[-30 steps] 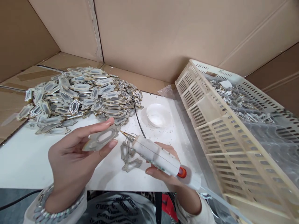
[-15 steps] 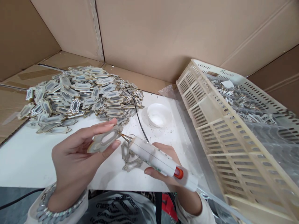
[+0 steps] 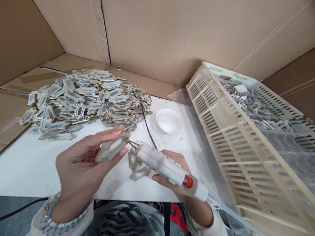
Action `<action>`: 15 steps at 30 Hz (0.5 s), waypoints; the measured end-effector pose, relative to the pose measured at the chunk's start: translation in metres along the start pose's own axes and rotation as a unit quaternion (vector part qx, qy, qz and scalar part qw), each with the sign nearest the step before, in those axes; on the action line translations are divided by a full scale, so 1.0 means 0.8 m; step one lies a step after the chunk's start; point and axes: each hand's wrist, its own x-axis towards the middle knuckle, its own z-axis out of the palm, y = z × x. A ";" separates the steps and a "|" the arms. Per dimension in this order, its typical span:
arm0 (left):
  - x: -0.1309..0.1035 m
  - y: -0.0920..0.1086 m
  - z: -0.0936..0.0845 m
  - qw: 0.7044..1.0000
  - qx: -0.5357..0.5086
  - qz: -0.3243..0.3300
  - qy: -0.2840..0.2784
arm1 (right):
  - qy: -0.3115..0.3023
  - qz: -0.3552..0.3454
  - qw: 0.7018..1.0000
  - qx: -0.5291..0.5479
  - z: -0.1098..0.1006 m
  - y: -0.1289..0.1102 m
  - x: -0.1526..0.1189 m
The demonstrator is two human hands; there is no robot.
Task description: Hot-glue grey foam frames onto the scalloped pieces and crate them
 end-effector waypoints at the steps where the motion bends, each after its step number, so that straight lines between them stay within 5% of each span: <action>1: 0.000 0.000 0.000 1.000 0.000 0.003 0.000 | -0.005 0.007 1.000 -0.005 0.000 0.000 -0.001; 15: -0.001 -0.002 -0.002 1.000 0.000 -0.016 0.010 | -0.015 0.034 0.999 -0.034 -0.002 0.001 -0.004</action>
